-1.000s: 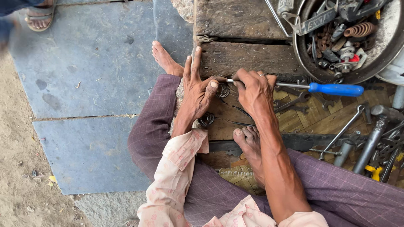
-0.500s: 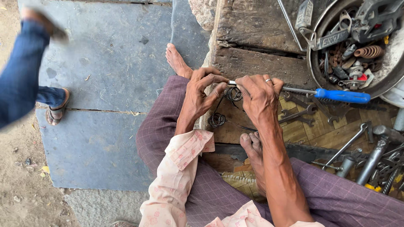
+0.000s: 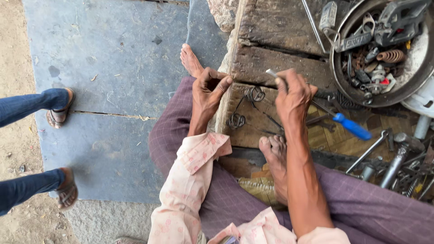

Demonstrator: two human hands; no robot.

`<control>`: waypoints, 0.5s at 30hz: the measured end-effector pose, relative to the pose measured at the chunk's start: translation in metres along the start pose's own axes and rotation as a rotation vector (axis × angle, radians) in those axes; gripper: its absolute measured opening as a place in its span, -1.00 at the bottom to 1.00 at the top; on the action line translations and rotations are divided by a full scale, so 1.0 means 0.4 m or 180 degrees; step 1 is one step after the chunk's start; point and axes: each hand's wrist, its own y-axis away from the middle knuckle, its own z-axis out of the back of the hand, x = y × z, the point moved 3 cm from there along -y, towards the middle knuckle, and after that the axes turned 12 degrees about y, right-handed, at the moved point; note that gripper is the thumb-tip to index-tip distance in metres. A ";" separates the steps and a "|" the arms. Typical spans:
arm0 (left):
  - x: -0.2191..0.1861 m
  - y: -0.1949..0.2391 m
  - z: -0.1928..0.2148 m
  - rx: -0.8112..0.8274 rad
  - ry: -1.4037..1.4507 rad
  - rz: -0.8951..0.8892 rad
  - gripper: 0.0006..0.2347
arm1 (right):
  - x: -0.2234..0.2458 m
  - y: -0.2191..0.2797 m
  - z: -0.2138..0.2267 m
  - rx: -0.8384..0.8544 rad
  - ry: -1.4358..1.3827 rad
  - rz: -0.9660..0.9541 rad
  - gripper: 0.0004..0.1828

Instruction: The person sits on the ground and manipulates a metal coil spring with both hands, repeatedly compressing and expanding it. They use a small metal rod to adjust the spring's shape and tension, occasionally picking up and setting down the spring.

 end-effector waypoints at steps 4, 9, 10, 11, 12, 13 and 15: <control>-0.020 0.027 -0.010 0.0023 0.0401 0.0086 -0.82 | -0.057 0.022 -0.003 -0.0153 0.0111 -0.0156 -0.88; -0.078 0.091 -0.023 0.0192 0.0089 0.0179 -0.83 | 0.007 0.010 0.098 -0.0576 0.0058 0.0232 -0.77; -0.086 0.109 -0.028 0.0244 0.0272 0.0204 -0.83 | 0.031 0.012 0.130 -0.0609 -0.0054 0.0377 -0.73; -0.096 0.123 -0.034 0.0292 0.0457 0.0215 -0.84 | 0.058 0.011 0.148 -0.0161 -0.0429 0.0343 -0.79; -0.103 0.140 -0.041 0.0277 0.0530 0.0295 -0.84 | 0.089 0.014 0.165 0.0288 -0.0803 0.0305 -0.84; -0.109 0.148 -0.051 0.0255 0.0603 0.0335 -0.84 | 0.125 0.010 0.179 0.0718 -0.1184 0.0300 -0.88; -0.118 0.161 -0.070 0.0228 0.0731 0.0326 -0.84 | 0.200 0.041 0.216 0.1191 -0.1297 0.0564 -0.82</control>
